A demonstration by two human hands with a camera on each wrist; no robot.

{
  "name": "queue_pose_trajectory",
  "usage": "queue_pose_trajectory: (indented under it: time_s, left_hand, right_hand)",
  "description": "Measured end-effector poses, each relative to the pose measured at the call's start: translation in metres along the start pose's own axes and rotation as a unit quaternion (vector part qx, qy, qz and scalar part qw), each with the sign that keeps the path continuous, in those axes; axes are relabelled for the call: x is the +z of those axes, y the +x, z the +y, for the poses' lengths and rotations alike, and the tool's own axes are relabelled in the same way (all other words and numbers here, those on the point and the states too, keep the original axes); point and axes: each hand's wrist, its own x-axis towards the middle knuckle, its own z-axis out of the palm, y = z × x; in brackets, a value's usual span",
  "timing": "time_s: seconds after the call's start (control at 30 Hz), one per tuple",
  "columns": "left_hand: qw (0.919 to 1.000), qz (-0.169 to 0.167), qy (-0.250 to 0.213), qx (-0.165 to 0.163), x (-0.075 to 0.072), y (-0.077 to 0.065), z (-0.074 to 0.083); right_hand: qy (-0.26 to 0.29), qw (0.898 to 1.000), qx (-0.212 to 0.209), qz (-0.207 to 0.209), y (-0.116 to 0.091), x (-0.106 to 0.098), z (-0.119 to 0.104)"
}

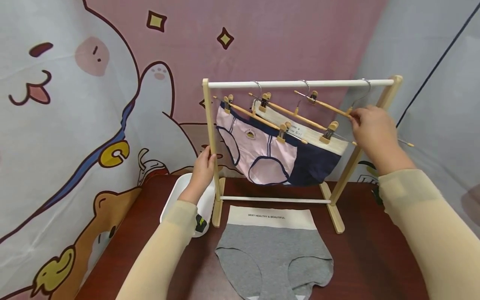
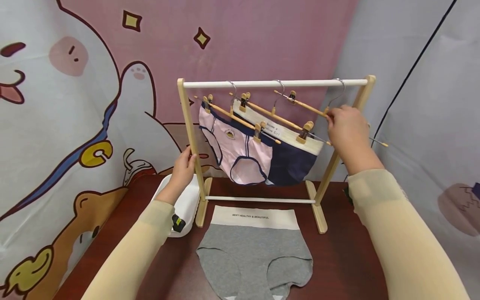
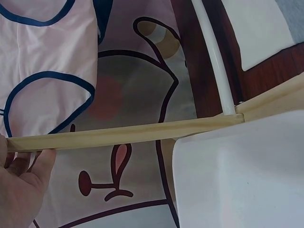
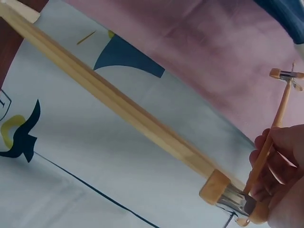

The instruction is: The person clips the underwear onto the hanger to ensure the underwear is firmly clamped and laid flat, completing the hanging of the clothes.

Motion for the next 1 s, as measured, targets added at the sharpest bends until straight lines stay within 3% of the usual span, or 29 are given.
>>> queue_pose_trajectory:
  time_s: [0.23,0.53,0.77,1.0]
  left_hand:
    - [0.9999,0.001,0.010,0.006,0.001,0.001,0.000]
    - [0.9999,-0.002,0.009,0.003,-0.002,0.001,0.000]
    - [0.9999,0.002,0.008,0.007,-0.002,0.003,-0.002]
    - [1.0000,-0.003,0.008,0.002,-0.001,0.002,-0.003]
  right_hand:
    - [0.009,0.999,-0.002,0.035,-0.003,-0.010,-0.008]
    - [0.020,0.999,-0.014,0.045,-0.012,-0.019,-0.013]
    - [0.022,0.997,-0.022,0.065,-0.023,-0.018,-0.005]
    - [0.012,0.998,-0.014,0.055,-0.038,-0.008,0.010]
